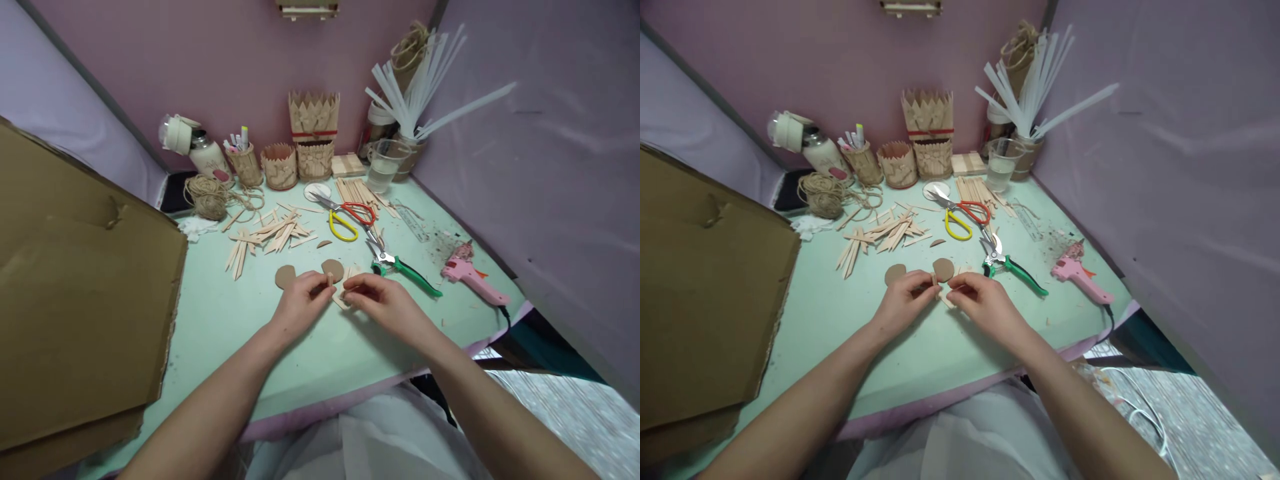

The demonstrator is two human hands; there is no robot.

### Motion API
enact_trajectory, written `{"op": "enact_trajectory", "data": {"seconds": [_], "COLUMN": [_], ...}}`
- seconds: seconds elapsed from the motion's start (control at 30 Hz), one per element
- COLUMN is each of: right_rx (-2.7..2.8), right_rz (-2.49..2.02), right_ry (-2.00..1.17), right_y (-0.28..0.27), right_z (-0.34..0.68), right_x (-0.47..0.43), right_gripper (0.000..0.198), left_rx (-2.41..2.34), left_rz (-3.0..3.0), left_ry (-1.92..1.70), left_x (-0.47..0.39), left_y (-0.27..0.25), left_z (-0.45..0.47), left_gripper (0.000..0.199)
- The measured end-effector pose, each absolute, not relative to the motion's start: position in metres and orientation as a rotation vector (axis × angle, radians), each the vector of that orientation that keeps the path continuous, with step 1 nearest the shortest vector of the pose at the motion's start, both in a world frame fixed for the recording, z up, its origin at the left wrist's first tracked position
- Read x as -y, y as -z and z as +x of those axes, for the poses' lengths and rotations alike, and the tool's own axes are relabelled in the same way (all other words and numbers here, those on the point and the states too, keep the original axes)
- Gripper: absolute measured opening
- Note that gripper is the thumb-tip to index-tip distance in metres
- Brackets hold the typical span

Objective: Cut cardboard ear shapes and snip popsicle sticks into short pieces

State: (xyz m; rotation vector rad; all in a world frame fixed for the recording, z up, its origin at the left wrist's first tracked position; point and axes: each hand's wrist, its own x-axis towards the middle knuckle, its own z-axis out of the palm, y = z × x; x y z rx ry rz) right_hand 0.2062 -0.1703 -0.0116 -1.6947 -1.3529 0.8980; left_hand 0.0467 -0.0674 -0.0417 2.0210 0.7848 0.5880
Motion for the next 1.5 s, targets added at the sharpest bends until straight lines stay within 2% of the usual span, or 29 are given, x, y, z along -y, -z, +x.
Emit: {"op": "enact_trajectory", "data": {"seconds": [0.17,0.43,0.6,0.8,0.97,1.33,1.5], "right_rx": [1.900,1.904,2.078,2.300,2.265,2.048,1.873], "right_rz": [-1.944,-2.071,-1.973,-1.742,-1.589,-1.544,-1.478], "right_ry": [-0.308,-0.105,-0.156,-0.286,-0.488,-0.505,-0.473], "right_y": [0.025,0.034,0.009,-0.023,-0.025,-0.012,-0.009], "right_z": [0.194,0.183,0.206,0.230,0.233,0.224,0.219], "right_x": [0.180,0.176,0.177,0.175,0.169,0.165,0.173], "right_gripper": [0.005,0.014,0.015,0.026,0.024,0.018,0.019], "left_rx": [-0.796,-0.768,-0.745,-0.636,-0.542,-0.487,-0.512], "left_rz": [1.921,1.983,1.936,1.300,1.117,1.302,1.840], "left_ry": [-0.723,-0.819,-0.672,-0.190,0.018,-0.063,-0.412], "left_x": [0.068,0.070,0.071,0.067,0.068,0.075,0.080], "left_y": [0.044,0.041,0.037,0.027,0.022,0.021,0.027], "left_z": [0.047,0.044,0.046,0.043,0.039,0.043,0.045], "left_gripper": [0.012,0.013,0.013,0.026,0.030,0.021,0.014]}}
